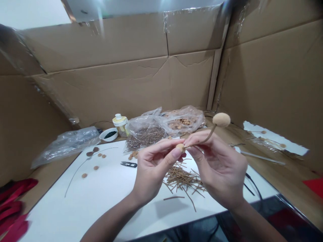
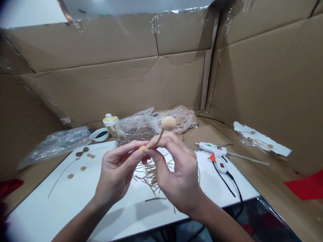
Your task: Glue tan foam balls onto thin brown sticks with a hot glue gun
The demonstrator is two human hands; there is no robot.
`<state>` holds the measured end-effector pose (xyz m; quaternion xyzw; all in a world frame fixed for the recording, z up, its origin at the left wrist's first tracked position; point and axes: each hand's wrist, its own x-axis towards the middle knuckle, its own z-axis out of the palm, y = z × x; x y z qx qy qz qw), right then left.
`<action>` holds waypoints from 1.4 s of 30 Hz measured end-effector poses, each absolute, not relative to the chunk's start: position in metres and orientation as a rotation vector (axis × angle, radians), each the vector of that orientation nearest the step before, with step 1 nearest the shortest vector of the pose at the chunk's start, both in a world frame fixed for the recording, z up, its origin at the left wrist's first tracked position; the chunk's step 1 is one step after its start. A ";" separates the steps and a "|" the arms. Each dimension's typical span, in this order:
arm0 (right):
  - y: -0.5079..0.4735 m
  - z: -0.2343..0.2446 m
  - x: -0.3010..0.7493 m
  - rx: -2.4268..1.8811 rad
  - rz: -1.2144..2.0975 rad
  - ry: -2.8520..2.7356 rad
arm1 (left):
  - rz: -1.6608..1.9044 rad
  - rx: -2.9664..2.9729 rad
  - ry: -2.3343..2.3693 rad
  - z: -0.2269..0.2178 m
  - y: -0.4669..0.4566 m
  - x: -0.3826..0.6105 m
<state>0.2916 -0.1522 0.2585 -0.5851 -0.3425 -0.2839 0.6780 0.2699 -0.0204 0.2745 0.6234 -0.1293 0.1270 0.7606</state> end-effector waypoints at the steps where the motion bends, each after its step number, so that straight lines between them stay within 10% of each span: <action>1: -0.152 0.259 0.292 -1.320 -0.636 -0.770 | 0.288 1.364 -0.279 0.274 -0.020 0.270; 42: -0.150 0.257 0.286 -1.308 -0.636 -0.708 | 0.751 1.599 -0.580 0.268 -0.023 0.268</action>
